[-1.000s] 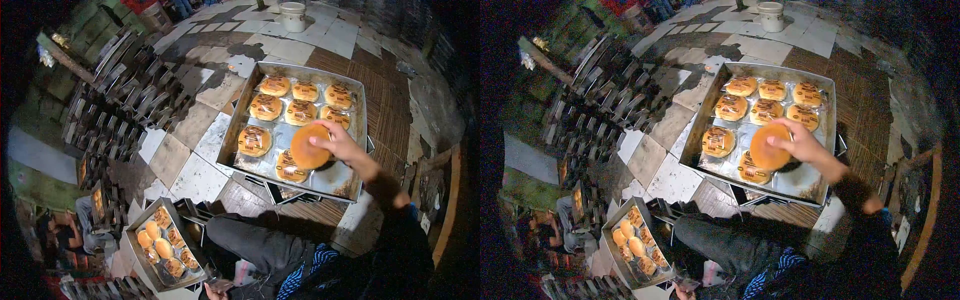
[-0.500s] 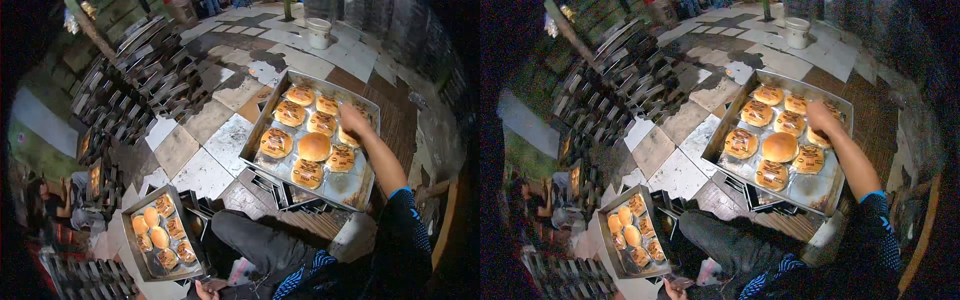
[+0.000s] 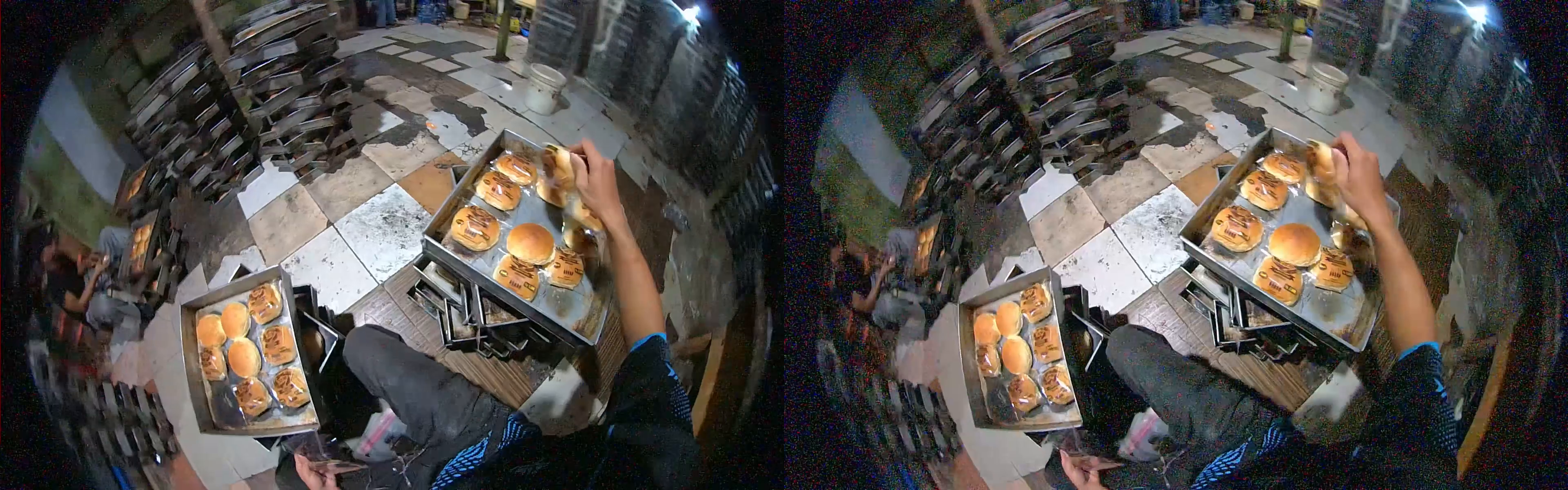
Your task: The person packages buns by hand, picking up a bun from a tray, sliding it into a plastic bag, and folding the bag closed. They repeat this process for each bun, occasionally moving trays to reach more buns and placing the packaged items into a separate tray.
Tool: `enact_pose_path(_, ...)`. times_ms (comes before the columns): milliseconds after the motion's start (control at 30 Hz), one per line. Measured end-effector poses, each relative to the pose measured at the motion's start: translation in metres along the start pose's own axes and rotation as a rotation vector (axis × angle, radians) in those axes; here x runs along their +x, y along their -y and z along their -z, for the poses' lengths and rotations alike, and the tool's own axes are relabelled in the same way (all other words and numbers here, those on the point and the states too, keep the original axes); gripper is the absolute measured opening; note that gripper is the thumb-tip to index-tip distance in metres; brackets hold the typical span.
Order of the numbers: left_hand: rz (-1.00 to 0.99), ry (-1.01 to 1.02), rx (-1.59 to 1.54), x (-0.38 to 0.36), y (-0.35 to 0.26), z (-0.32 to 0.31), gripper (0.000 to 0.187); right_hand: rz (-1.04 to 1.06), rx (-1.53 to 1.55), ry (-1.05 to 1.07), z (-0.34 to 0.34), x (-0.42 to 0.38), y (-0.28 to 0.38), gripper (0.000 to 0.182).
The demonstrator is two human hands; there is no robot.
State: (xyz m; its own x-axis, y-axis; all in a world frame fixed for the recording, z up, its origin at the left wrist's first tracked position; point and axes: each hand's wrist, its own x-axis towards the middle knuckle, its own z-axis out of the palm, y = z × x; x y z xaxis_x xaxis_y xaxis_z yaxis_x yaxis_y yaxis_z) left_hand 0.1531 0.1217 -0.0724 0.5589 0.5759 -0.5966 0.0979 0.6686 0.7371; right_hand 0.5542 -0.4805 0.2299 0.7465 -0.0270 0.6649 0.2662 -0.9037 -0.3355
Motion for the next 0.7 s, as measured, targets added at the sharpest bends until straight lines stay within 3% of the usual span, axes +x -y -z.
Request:
enact_pose_path(67,-0.728,0.186,0.282,-0.023,0.006,-0.033,0.029,0.043,0.426,0.001,-0.026,0.005,0.027,0.014)
enact_pose_path(133,-0.236,0.139,-0.095,-0.023,-0.014,-0.052,0.036,-0.086,0.848,0.208,-0.05,0.002,0.084,0.011)
enact_pose_path(167,-0.222,0.221,-0.146,-0.016,-0.01,-0.036,0.032,-0.307,1.11,0.39,-0.064,-0.005,0.112,0.012)
enact_pose_path(200,-0.214,0.299,-0.194,-0.007,-0.003,-0.017,0.027,-0.4,1.258,0.592,-0.082,-0.011,0.14,0.014)
enact_pose_path(267,-0.205,0.228,-0.231,-0.016,-0.002,-0.011,0.024,-0.453,1.323,0.845,-0.117,-0.034,0.206,0.015)
enact_pose_path(367,-0.278,0.37,-0.305,-0.019,0.004,-0.002,0.023,-0.403,1.332,1.15,-0.172,-0.082,0.3,0.014)
enact_pose_path(467,-0.255,0.493,-0.349,-0.026,0.001,0.007,0.025,-0.468,1.333,1.324,-0.224,-0.14,0.386,0.012)
enact_pose_path(567,-0.304,0.519,-0.48,-0.035,-0.012,0.001,0.009,-0.499,1.422,1.418,-0.265,-0.185,0.462,0.009)
enact_pose_path(633,-0.366,0.507,-0.488,-0.034,-0.016,0.001,0.01,-0.55,1.451,1.423,-0.305,-0.212,0.503,0.011)
enact_pose_path(700,-0.433,0.479,-0.476,-0.032,-0.018,0.0,0.012,-0.513,1.395,1.561,-0.338,-0.229,0.539,0.022)
